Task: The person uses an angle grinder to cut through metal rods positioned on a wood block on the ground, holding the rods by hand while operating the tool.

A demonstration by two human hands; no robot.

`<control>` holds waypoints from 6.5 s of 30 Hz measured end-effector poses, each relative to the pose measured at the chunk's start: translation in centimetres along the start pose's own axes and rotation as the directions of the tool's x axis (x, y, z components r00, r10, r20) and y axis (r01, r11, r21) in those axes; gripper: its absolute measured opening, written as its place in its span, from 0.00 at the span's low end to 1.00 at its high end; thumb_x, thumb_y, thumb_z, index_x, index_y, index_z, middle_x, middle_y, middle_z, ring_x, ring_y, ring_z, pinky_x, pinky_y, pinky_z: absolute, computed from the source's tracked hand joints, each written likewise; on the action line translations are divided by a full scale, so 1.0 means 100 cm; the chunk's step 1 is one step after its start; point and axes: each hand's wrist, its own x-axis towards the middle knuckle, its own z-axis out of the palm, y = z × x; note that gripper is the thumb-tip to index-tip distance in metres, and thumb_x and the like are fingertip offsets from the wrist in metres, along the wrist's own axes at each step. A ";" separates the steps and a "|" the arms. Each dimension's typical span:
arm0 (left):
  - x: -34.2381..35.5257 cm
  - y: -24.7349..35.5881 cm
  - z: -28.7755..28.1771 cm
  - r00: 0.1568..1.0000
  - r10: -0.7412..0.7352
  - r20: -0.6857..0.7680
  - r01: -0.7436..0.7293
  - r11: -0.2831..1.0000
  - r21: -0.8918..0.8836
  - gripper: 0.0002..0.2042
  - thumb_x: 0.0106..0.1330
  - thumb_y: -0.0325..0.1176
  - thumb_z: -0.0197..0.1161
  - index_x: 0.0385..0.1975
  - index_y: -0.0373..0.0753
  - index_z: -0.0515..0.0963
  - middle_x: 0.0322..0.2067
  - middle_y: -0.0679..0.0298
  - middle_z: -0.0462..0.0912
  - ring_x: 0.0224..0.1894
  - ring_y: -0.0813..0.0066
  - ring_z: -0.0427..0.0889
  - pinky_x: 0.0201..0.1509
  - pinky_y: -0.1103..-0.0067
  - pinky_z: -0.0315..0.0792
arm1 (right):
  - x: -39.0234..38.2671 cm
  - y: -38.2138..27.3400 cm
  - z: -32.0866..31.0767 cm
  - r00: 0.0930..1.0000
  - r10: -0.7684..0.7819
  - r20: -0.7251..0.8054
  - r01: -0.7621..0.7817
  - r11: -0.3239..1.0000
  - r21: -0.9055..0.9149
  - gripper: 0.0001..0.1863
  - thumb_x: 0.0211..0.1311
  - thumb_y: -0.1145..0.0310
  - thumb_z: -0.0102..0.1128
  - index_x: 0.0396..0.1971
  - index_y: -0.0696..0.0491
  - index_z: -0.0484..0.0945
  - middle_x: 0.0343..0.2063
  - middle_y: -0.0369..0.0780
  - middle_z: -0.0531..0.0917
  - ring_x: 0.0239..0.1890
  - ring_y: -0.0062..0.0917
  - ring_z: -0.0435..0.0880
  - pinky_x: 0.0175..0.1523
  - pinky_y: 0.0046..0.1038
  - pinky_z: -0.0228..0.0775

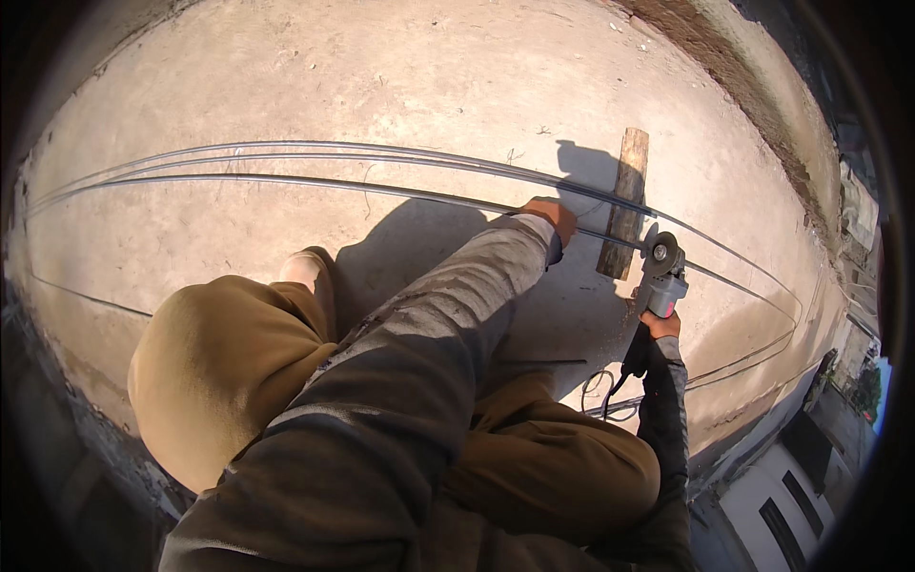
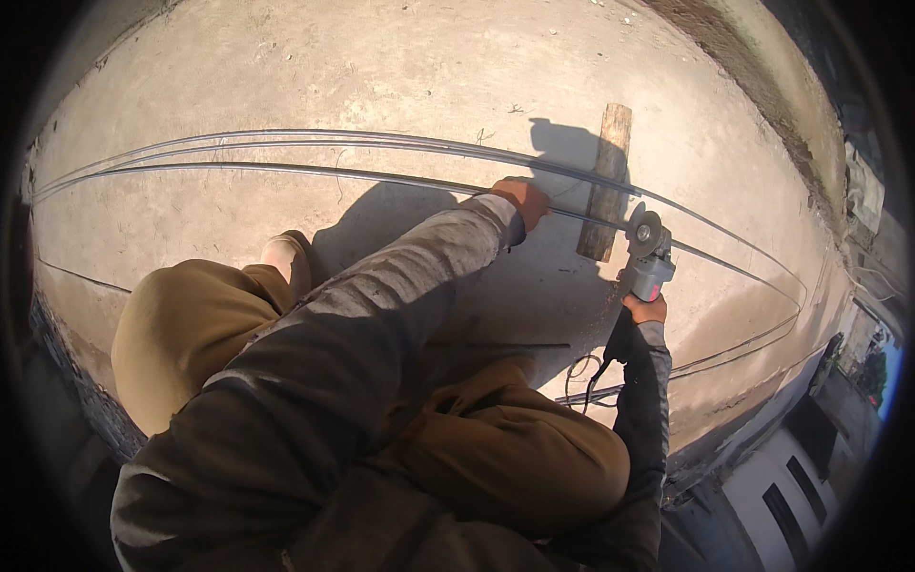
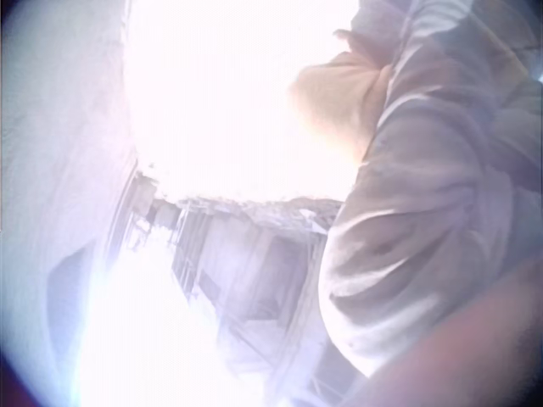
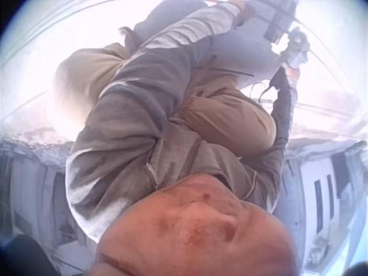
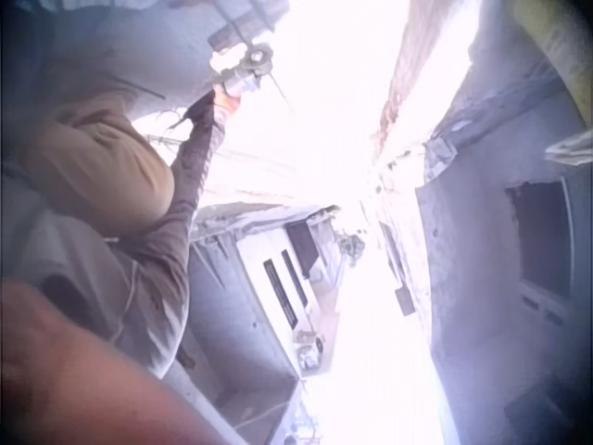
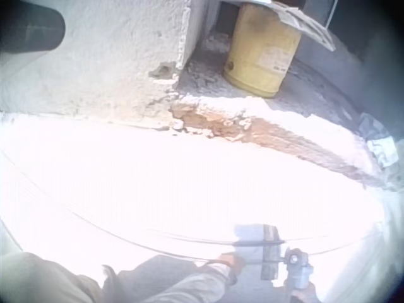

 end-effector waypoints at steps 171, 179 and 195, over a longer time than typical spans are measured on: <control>0.007 -0.013 -0.012 0.986 -0.074 0.149 0.077 0.997 -0.019 0.13 0.60 0.42 0.50 0.32 0.42 0.79 0.29 0.59 0.79 0.32 0.66 0.78 0.34 0.72 0.71 | -0.010 -0.023 -0.018 0.998 -0.056 0.013 0.056 0.997 -0.058 0.22 0.29 0.63 0.67 0.31 0.55 0.77 0.28 0.39 0.81 0.32 0.27 0.80 0.39 0.27 0.70; 0.017 -0.018 0.002 0.987 -0.117 0.114 0.113 0.993 0.039 0.11 0.51 0.34 0.54 0.34 0.45 0.79 0.31 0.61 0.79 0.33 0.69 0.79 0.35 0.75 0.72 | -0.005 -0.029 -0.015 0.998 -0.060 0.028 0.060 0.998 -0.005 0.22 0.29 0.62 0.66 0.31 0.56 0.77 0.28 0.41 0.81 0.33 0.29 0.80 0.39 0.27 0.70; 0.023 -0.029 0.010 0.988 -0.093 0.125 0.096 0.995 -0.024 0.12 0.49 0.33 0.54 0.33 0.44 0.80 0.29 0.62 0.80 0.30 0.70 0.78 0.31 0.76 0.72 | -0.006 -0.039 -0.013 0.999 -0.046 0.017 0.046 0.999 -0.021 0.22 0.29 0.63 0.65 0.31 0.57 0.77 0.29 0.40 0.81 0.33 0.29 0.81 0.40 0.26 0.70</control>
